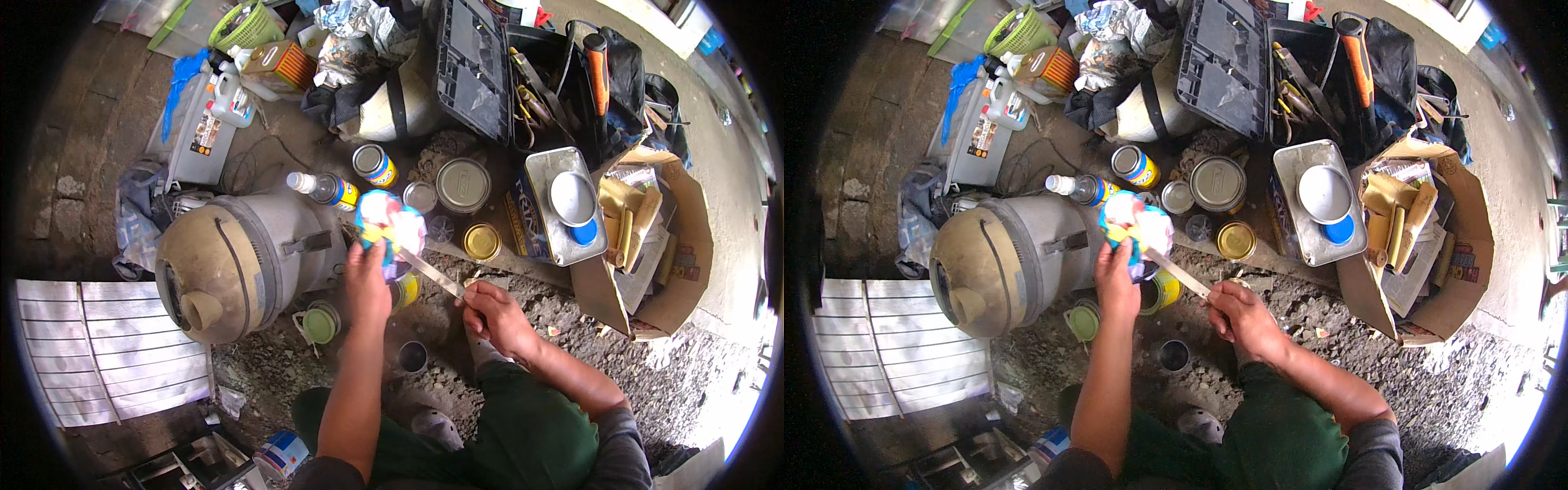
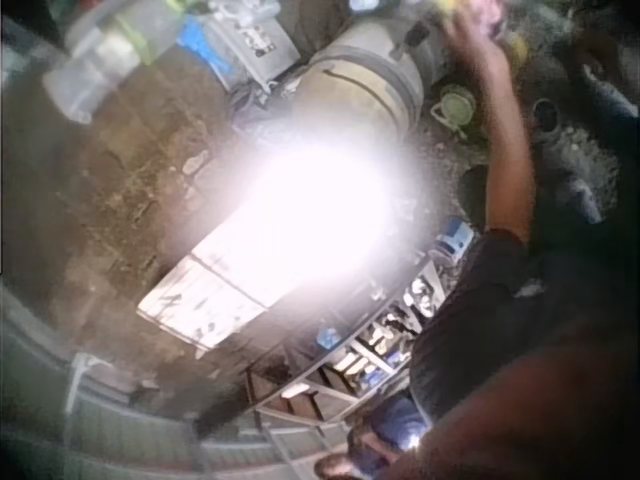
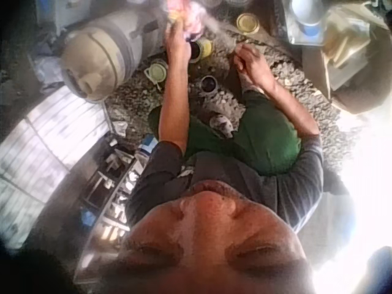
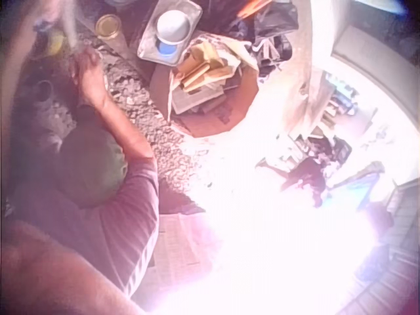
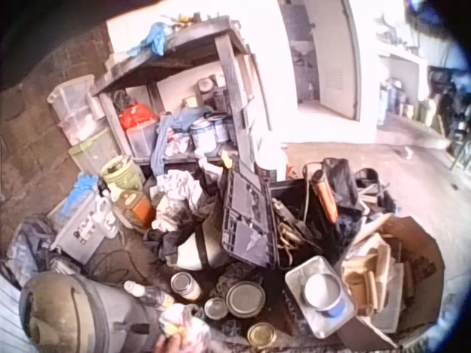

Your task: The person sits on the floor and opens a small paint can using a metal tool. They stir the green paint inside with the tool, then pour the contents into a larger green container. The person continues to stir the mixture in the larger container and briefly handles a small blue bottle.

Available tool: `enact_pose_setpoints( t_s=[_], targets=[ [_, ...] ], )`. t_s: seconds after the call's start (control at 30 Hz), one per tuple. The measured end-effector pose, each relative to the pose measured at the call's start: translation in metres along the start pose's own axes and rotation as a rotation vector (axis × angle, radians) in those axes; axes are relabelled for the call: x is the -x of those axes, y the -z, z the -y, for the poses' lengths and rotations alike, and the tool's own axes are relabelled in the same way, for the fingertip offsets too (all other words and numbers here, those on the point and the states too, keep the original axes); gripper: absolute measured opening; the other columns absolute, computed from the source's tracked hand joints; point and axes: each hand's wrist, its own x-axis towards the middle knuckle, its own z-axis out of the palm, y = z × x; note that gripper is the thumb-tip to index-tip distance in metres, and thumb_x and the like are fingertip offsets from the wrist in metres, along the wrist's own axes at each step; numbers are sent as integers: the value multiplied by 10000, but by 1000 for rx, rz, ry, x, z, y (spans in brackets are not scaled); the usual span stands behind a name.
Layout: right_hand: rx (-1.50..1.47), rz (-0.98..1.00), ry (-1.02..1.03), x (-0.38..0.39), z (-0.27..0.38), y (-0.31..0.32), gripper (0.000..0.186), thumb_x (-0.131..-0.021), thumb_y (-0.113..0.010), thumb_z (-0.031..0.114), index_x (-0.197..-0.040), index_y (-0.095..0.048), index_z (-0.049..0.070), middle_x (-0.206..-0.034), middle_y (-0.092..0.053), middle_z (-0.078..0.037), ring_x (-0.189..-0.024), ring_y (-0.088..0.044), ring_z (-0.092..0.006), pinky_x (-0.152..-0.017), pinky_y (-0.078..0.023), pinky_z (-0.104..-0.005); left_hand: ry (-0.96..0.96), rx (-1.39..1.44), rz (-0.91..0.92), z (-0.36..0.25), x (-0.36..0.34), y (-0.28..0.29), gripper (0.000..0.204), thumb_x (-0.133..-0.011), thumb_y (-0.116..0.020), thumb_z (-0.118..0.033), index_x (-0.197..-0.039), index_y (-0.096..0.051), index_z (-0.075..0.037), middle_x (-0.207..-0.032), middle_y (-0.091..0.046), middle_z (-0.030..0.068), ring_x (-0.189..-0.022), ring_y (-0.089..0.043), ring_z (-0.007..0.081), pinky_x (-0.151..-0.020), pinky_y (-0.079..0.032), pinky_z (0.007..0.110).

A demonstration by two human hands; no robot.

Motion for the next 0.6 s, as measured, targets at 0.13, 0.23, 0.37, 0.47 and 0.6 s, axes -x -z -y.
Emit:
enact_pose_setpoints(
  t_s=[0.13,0.23,0.37,0.47,0.6],
  targets=[
    [160,-206,170,12,15,16,250,-1102,-468,245,-1064,-603,38,-644,-504,4,-507,-402,-75,-465,-315,-251,178,12,-44,-9,-32,-27,414,-1068,-584,-369,-1317,-607,-39,-1180,-714,152,-978,-749,224,-849,-632,365],
    [157,-235,314,18,20,9,224,-1117,-462,211,-1085,-591,31,-644,-503,0,-518,-405,-70,-475,-325,-247,232,-356,-84,14,-62,-53,755,-1039,-374,-704,-1225,-673,-37,-1011,-741,121,-827,-733,193,-758,-601,329],
    [241,-340,409,21,21,14,212,-1124,-463,202,-1119,-575,21,-681,-531,-12,-554,-444,-73,-510,-387,-242,-33,-678,227,4,-71,-136,841,-1074,-240,-650,-1326,-586,74,-1261,-659,306,-1244,-609,424,-1063,-450,446],
    [254,-320,401,12,11,15,194,-1115,-477,167,-1142,-571,-1,-730,-582,-33,-612,-523,-90,-560,-455,-263,-197,-868,238,5,-95,-133,607,-1096,-374,-493,-1192,-585,68,-1246,-595,354,-1173,-573,501,-1003,-452,507],
    [641,-361,385,7,19,16,220,-1077,-487,81,-1246,-576,-29,-832,-659,-121,-702,-649,-213,-652,-529,-365,-580,-889,146,32,-107,-101,541,-1107,-404,-412,-902,-538,70,-809,-575,269,-785,-552,460,-739,-418,521]
  ],
)
